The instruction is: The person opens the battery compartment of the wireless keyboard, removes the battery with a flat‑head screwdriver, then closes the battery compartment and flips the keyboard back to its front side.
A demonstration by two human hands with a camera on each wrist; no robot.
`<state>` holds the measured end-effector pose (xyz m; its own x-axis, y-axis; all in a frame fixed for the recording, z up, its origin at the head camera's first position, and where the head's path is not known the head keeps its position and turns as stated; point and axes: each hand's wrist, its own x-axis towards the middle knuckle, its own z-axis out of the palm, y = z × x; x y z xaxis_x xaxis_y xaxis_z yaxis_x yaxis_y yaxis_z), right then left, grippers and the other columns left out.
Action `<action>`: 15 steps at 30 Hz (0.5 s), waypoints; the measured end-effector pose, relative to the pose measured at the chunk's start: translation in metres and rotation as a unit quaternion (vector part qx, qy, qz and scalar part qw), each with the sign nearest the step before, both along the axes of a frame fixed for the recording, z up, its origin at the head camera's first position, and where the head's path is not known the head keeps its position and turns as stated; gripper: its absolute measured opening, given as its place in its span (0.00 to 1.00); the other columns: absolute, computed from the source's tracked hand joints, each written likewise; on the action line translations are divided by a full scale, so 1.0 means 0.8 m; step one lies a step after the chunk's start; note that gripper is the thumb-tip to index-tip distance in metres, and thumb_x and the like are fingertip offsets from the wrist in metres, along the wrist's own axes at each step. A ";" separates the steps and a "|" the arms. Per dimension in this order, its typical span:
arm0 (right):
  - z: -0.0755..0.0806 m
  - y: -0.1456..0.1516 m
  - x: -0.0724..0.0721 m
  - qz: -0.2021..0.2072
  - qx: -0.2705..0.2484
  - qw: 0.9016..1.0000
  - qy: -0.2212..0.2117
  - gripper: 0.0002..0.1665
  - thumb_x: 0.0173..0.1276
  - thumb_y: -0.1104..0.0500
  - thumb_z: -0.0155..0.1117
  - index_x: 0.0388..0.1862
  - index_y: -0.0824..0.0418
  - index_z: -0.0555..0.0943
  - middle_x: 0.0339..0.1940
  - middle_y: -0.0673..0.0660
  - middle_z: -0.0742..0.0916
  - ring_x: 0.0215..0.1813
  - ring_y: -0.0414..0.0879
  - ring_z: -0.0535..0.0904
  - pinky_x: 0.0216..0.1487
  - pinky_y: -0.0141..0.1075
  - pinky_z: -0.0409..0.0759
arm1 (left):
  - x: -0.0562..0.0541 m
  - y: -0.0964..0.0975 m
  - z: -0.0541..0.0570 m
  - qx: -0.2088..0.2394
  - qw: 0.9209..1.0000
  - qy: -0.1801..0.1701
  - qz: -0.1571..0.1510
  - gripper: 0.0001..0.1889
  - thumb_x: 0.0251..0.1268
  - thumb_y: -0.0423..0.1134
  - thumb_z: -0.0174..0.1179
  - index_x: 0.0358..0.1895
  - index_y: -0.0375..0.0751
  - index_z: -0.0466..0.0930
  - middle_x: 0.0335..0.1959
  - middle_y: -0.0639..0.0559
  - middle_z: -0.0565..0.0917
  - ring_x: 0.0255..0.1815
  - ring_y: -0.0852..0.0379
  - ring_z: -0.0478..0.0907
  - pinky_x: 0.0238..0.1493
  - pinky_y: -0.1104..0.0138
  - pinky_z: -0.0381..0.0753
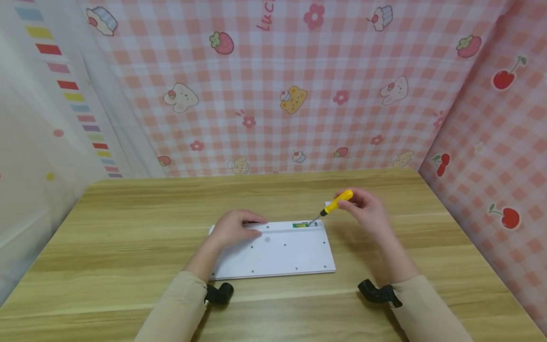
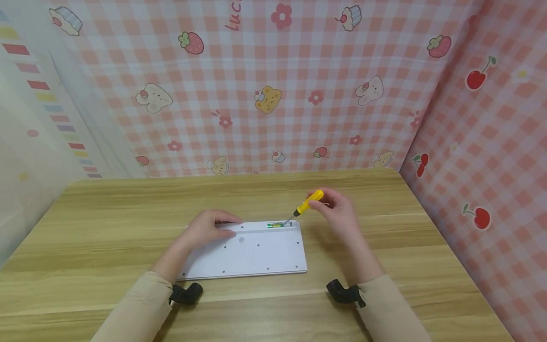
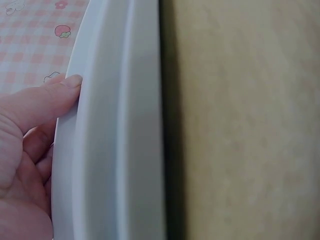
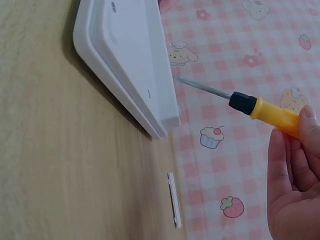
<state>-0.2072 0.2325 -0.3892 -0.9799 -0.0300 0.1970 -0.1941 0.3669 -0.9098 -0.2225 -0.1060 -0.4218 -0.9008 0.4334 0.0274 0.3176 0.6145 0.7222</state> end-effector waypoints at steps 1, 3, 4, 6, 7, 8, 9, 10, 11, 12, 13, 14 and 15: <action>0.000 -0.002 0.000 -0.001 0.006 1.000 0.002 0.17 0.71 0.57 0.66 0.53 0.68 0.82 0.50 0.62 0.86 0.44 0.42 0.81 0.46 0.26 0.80 | 0.000 0.000 0.000 0.001 1.000 0.000 0.000 0.14 0.60 0.35 0.71 0.50 0.47 0.88 0.51 0.52 0.86 0.57 0.50 0.79 0.61 0.55 0.75; 0.002 -0.006 0.001 0.002 0.012 1.000 0.010 0.16 0.71 0.58 0.66 0.52 0.67 0.83 0.49 0.63 0.86 0.43 0.42 0.81 0.45 0.26 0.80 | 0.000 0.000 0.000 0.001 1.000 0.001 -0.001 0.14 0.60 0.35 0.71 0.50 0.47 0.88 0.51 0.52 0.86 0.57 0.50 0.79 0.61 0.55 0.75; 0.004 -0.008 0.002 0.003 0.017 1.000 0.016 0.16 0.71 0.59 0.66 0.52 0.67 0.83 0.49 0.63 0.86 0.43 0.43 0.81 0.45 0.26 0.80 | 0.000 0.000 0.000 0.000 1.000 0.002 -0.002 0.14 0.60 0.34 0.70 0.50 0.47 0.88 0.51 0.52 0.86 0.57 0.50 0.79 0.61 0.55 0.75; 0.007 -0.012 0.003 0.005 0.033 0.999 0.030 0.15 0.70 0.59 0.66 0.51 0.67 0.83 0.48 0.63 0.86 0.43 0.45 0.81 0.45 0.26 0.80 | 0.000 0.000 0.000 0.000 1.000 0.001 -0.002 0.14 0.60 0.34 0.71 0.50 0.47 0.88 0.51 0.52 0.86 0.57 0.50 0.79 0.61 0.55 0.75; 0.009 -0.014 0.004 0.008 0.045 0.998 0.038 0.14 0.70 0.60 0.66 0.51 0.67 0.84 0.47 0.62 0.87 0.43 0.46 0.81 0.45 0.25 0.80 | 0.000 0.000 0.000 -0.001 1.000 0.000 -0.002 0.14 0.60 0.34 0.71 0.50 0.47 0.88 0.51 0.52 0.86 0.57 0.50 0.79 0.61 0.55 0.75; 0.010 -0.016 0.004 0.011 0.056 0.997 0.045 0.14 0.70 0.60 0.66 0.50 0.66 0.84 0.47 0.62 0.87 0.43 0.47 0.81 0.45 0.25 0.80 | 0.000 0.000 0.000 -0.001 1.000 -0.001 -0.001 0.14 0.60 0.34 0.70 0.50 0.47 0.88 0.51 0.52 0.86 0.57 0.49 0.79 0.61 0.55 0.75; 0.012 -0.018 0.005 0.014 0.067 0.996 0.053 0.14 0.70 0.60 0.67 0.50 0.66 0.84 0.47 0.61 0.87 0.44 0.48 0.81 0.45 0.25 0.80 | 0.000 0.000 0.001 -0.001 1.000 -0.002 0.000 0.14 0.59 0.34 0.71 0.50 0.47 0.88 0.51 0.52 0.86 0.58 0.49 0.79 0.61 0.55 0.75; 0.014 -0.020 0.005 0.017 0.081 0.995 0.062 0.13 0.69 0.60 0.67 0.50 0.66 0.84 0.46 0.61 0.87 0.44 0.49 0.82 0.45 0.25 0.80 | 0.001 0.000 0.001 -0.001 1.000 -0.004 0.001 0.14 0.59 0.34 0.71 0.50 0.47 0.88 0.51 0.52 0.86 0.58 0.49 0.79 0.62 0.55 0.75; 0.016 -0.023 0.004 0.021 0.094 0.993 0.071 0.13 0.69 0.61 0.67 0.50 0.65 0.84 0.46 0.60 0.87 0.43 0.50 0.82 0.44 0.26 0.80 | 0.001 0.000 0.002 -0.001 1.000 -0.005 0.002 0.14 0.59 0.34 0.71 0.50 0.48 0.88 0.51 0.52 0.86 0.58 0.49 0.79 0.62 0.55 0.75; 0.017 -0.026 0.004 0.025 0.103 0.991 0.078 0.13 0.68 0.61 0.68 0.49 0.65 0.85 0.46 0.60 0.87 0.43 0.50 0.83 0.44 0.26 0.81 | 0.001 0.000 0.002 0.000 1.000 -0.006 0.003 0.14 0.59 0.34 0.71 0.50 0.48 0.88 0.51 0.52 0.86 0.58 0.49 0.79 0.62 0.55 0.75; 0.019 -0.029 0.003 0.029 0.111 0.990 0.086 0.13 0.68 0.62 0.68 0.49 0.65 0.85 0.46 0.60 0.87 0.43 0.50 0.83 0.43 0.27 0.82 | 0.001 0.000 0.002 -0.001 1.000 -0.006 0.004 0.14 0.59 0.34 0.71 0.50 0.48 0.88 0.51 0.52 0.86 0.58 0.49 0.79 0.62 0.55 0.75; 0.020 -0.031 0.003 0.033 0.116 0.988 0.093 0.12 0.68 0.62 0.68 0.49 0.65 0.85 0.46 0.60 0.87 0.42 0.50 0.83 0.43 0.28 0.82 | 0.001 0.000 0.002 0.001 1.000 -0.007 0.005 0.14 0.59 0.34 0.71 0.50 0.48 0.88 0.51 0.52 0.86 0.58 0.49 0.79 0.62 0.55 0.75; 0.022 -0.034 0.003 0.035 0.121 0.987 0.099 0.12 0.67 0.63 0.69 0.48 0.65 0.85 0.46 0.59 0.87 0.42 0.50 0.83 0.43 0.29 0.83 | 0.001 0.000 0.002 0.000 1.000 -0.007 0.005 0.14 0.59 0.34 0.71 0.50 0.48 0.88 0.51 0.53 0.86 0.58 0.49 0.79 0.62 0.55 0.74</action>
<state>-0.2048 0.2054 -0.3718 -0.9170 -0.1659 0.3627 -0.3914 0.5488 -0.7387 -0.2217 -0.1059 -0.4205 -0.9057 0.4236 0.0152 0.3010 0.6174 0.7268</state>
